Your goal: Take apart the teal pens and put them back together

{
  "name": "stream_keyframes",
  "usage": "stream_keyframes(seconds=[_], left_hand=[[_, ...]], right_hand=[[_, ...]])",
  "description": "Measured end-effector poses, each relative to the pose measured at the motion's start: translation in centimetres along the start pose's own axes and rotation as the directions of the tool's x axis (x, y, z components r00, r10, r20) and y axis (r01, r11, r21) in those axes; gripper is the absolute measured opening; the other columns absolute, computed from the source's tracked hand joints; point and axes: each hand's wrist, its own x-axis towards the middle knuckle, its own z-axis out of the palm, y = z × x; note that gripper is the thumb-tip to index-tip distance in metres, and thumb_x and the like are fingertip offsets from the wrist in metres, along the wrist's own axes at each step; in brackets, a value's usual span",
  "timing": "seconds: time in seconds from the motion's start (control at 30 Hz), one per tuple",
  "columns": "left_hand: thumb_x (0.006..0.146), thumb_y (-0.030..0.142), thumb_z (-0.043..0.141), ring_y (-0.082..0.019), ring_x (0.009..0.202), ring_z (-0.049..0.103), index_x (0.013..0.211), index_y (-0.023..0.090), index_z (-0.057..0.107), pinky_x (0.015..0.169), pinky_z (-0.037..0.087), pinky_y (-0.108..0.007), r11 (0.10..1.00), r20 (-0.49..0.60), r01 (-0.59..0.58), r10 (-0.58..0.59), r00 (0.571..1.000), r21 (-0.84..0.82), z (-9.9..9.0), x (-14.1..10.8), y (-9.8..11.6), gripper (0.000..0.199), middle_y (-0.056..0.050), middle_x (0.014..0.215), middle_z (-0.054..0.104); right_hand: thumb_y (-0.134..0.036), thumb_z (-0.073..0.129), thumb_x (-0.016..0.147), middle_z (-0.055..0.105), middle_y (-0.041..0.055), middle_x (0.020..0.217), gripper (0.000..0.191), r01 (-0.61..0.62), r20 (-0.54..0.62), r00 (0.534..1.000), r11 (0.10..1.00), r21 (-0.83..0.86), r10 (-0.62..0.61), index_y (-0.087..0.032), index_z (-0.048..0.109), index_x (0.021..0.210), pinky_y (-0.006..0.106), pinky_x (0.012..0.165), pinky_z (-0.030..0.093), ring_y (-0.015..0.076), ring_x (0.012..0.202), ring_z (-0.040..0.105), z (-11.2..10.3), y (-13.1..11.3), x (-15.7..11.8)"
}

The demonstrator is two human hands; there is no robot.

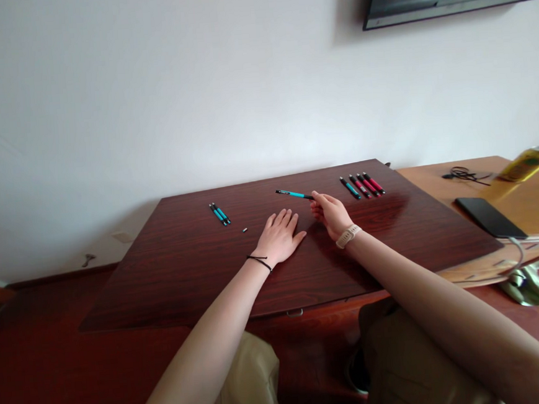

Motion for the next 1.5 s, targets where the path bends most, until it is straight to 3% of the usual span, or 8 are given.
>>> stream_keyframes(seconds=[0.2, 0.5, 0.93, 1.13, 1.3, 1.5], left_hand=[[0.111, 0.055, 0.035, -0.034, 0.163, 0.033, 0.163, 0.018, 0.049, 0.133, 0.023, -0.057, 0.995, 0.006, 0.094, -0.094, 0.996, 0.016, -0.2, -0.1, -3.5, 0.064, -0.017, 0.171, 0.043], [0.112, 0.058, 0.027, -0.032, 0.166, 0.027, 0.168, 0.016, 0.041, 0.134, 0.021, -0.055, 0.976, 0.083, 0.202, -0.209, 0.974, 0.082, -0.8, -1.0, -6.0, 0.071, -0.014, 0.177, 0.032], [0.111, 0.059, 0.031, -0.032, 0.167, 0.025, 0.168, 0.014, 0.038, 0.134, 0.024, -0.049, 0.974, 0.093, 0.227, -0.225, 0.97, -0.016, -0.9, -3.0, -9.0, 0.073, -0.017, 0.178, 0.027], [0.11, 0.06, 0.034, -0.032, 0.167, 0.022, 0.167, 0.005, 0.038, 0.136, 0.021, -0.046, 0.976, 0.105, 0.21, -0.203, 0.973, -0.062, -1.2, -4.2, -8.4, 0.079, -0.021, 0.177, 0.025], [0.111, 0.055, 0.033, -0.029, 0.165, 0.03, 0.164, 0.01, 0.045, 0.136, 0.024, -0.045, 0.983, 0.05, 0.129, -0.124, 0.991, -0.132, -1.4, -5.3, -7.8, 0.07, -0.017, 0.175, 0.035], [0.107, 0.037, 0.047, -0.03, 0.148, 0.054, 0.144, 0.016, 0.065, 0.129, 0.039, -0.047, 0.982, -0.031, 0.092, -0.098, 0.995, -0.162, -3.0, -6.5, -9.2, 0.046, -0.015, 0.157, 0.06]], right_hand=[[-0.069, 0.092, 0.065, 0.066, 0.0001, 0.074, 0.055, -0.013, 0.001, 1.0, 0.999, 0.041, 0.013, -0.022, 0.067, 0.077, 0.022, 0.053, 0.047, 0.0104, 0.063, 0.058, -0.1, -0.2, 0.1], [-0.063, 0.093, 0.065, 0.066, -0.001, 0.074, 0.051, -0.035, -0.009, 0.999, 0.997, 0.072, 0.036, -0.02, 0.068, 0.075, 0.019, 0.053, 0.046, 0.0083, 0.062, 0.057, -0.2, -0.2, 0.1], [-0.062, 0.092, 0.068, 0.067, -0.0002, 0.075, 0.05, -0.026, -0.01, 1.0, 0.998, 0.052, 0.026, -0.02, 0.067, 0.076, 0.02, 0.054, 0.047, 0.0084, 0.062, 0.057, -0.9, 0.0, 0.3], [-0.063, 0.091, 0.07, 0.068, 0.0, 0.075, 0.05, -0.03, -0.008, 1.0, 0.999, 0.039, 0.03, -0.021, 0.066, 0.077, 0.021, 0.053, 0.047, 0.0089, 0.061, 0.058, -0.8, 0.0, 0.2], [-0.062, 0.092, 0.068, 0.067, -0.0005, 0.075, 0.049, -0.046, -0.008, 0.999, 0.998, 0.051, 0.047, -0.02, 0.067, 0.077, 0.019, 0.054, 0.046, 0.0083, 0.062, 0.057, -0.8, -0.1, 0.1], [-0.058, 0.094, 0.068, 0.068, -0.0008, 0.075, 0.047, -0.066, -0.004, 0.998, 0.996, 0.053, 0.067, -0.02, 0.068, 0.077, 0.019, 0.054, 0.047, 0.0086, 0.063, 0.059, -0.9, -0.2, 0.0]])
